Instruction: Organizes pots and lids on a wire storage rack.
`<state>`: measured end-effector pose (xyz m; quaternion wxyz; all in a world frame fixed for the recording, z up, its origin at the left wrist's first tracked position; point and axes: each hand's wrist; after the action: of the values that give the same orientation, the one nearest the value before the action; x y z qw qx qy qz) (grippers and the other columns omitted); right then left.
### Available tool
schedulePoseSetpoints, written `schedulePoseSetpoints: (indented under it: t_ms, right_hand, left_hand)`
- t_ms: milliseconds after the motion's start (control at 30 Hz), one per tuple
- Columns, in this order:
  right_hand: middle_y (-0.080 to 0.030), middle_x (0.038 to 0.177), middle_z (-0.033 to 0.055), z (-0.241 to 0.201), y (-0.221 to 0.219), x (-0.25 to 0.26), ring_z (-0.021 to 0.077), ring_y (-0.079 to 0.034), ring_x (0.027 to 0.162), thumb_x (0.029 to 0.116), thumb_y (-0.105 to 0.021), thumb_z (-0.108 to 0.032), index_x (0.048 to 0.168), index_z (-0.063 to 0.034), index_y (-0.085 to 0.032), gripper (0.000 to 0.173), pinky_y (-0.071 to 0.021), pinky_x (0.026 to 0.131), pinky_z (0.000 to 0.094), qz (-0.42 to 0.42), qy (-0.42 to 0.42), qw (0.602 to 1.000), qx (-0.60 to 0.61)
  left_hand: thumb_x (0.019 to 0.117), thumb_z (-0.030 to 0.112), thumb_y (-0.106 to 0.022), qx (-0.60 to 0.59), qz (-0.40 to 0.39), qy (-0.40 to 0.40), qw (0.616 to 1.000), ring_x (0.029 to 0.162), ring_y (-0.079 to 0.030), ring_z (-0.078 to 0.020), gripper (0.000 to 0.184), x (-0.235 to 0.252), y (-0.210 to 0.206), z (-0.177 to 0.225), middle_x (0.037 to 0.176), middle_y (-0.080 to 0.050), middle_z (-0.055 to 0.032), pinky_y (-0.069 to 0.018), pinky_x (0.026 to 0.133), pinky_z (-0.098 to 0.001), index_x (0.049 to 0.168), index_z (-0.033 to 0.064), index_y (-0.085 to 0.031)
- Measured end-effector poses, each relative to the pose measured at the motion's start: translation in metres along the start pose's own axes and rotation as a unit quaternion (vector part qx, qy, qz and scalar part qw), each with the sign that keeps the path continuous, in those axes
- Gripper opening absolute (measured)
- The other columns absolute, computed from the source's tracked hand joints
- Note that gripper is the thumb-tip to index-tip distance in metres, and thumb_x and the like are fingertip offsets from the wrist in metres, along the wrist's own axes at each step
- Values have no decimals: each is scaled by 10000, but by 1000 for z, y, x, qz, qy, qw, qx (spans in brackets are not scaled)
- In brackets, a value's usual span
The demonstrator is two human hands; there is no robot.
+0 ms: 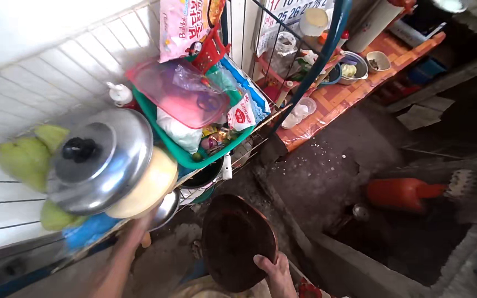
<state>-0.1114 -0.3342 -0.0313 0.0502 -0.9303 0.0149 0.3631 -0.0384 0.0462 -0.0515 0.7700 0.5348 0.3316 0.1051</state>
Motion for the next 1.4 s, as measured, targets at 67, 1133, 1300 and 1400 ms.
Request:
schedulePoseSetpoints:
  t_ms: [67,1133,1300,1400]
  right_hand:
    - [-756,872,138,-1,-2,0,243,-756,796,738,-794,-196,990,16,-691,346,-651,744,430,5,15,1000,1]
    - [-708,871,92,-1,-279,97,170,-690,823,851,-747,-242,1063,-12,-704,316,-574,794,400,-75,230,953,-181]
    - [-698,855,119,-4,-288,99,248,-687,834,871,-716,-325,1024,-13,-706,348,-552,805,477,-55,258,921,-286]
    - [-704,857,137,-3,-291,99,271,-693,839,873,-711,-351,1026,6,-710,388,-551,813,498,-44,276,907,-314]
  left_hand:
    - [991,359,-621,17,-4,-25,1000,1200,-622,-458,405,-17,3,4,1243,-670,-263,-457,997,-674,1279,79,-676]
    - [885,264,-739,-267,-136,27,954,1210,-623,-320,520,-56,-78,-68,1309,-642,-177,-494,1034,-561,1347,63,-609]
    - [945,201,-711,-405,-157,36,900,675,-618,-192,325,-43,-76,-59,973,-687,-136,-529,579,-374,1222,36,-677]
    - [942,189,-724,-446,-153,50,880,626,-567,-154,345,-37,-78,-56,923,-667,-124,-484,532,-319,1227,5,-661]
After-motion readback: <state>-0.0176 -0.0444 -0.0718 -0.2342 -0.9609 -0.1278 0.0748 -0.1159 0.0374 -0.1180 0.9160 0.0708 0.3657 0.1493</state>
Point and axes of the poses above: each hand's wrist, its own x-axis towards the middle knuckle, its own y-axis out of the back of the hand, z = x × y
